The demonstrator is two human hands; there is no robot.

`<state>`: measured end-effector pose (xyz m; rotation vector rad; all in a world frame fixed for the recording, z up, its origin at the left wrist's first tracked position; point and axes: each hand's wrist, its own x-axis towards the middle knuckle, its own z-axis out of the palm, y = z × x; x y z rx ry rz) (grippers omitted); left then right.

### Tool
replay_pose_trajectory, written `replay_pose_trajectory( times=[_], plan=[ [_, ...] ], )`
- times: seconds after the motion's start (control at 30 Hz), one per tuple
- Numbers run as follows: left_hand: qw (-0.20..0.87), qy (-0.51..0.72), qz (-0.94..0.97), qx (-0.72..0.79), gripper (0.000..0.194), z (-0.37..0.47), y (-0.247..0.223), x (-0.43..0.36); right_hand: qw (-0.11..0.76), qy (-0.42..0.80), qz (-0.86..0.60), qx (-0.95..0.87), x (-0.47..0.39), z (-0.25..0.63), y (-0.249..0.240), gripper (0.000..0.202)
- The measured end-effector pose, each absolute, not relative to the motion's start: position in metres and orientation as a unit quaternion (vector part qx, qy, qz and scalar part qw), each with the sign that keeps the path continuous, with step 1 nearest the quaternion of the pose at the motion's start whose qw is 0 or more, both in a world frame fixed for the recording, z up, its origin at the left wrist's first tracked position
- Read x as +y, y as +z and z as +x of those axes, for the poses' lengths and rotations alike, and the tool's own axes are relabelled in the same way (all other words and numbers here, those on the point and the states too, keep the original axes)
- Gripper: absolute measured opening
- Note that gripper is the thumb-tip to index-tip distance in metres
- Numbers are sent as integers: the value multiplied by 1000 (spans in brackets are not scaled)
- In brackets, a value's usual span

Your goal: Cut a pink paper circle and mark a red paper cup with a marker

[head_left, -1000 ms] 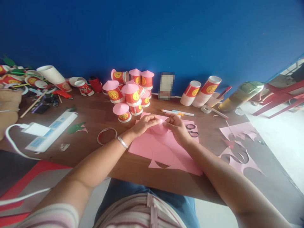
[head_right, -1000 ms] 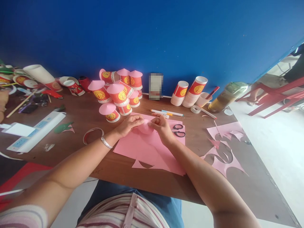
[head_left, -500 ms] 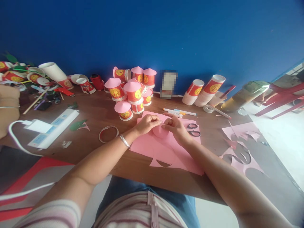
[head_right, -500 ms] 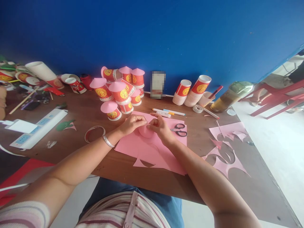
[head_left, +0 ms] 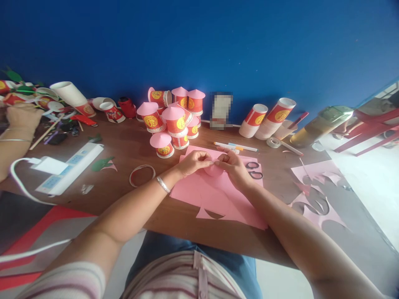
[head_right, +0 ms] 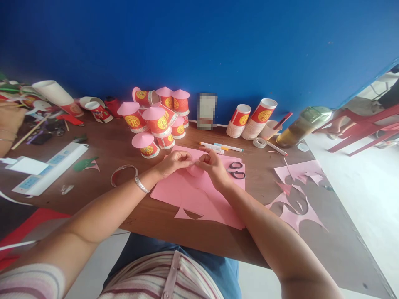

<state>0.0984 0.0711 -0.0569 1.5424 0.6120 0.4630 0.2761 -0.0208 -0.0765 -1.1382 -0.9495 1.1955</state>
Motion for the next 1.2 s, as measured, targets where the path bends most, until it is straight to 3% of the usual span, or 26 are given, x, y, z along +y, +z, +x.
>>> replay_pose_trajectory(
  times=[0.43, 1.2],
  plan=[
    [717, 197, 612, 270, 43, 101, -51, 67, 610, 482, -487, -398, -20, 277, -76, 63],
    [616, 159, 719, 278, 27, 98, -60, 73, 563, 506, -491, -431, -22, 275, -75, 71]
  ],
)
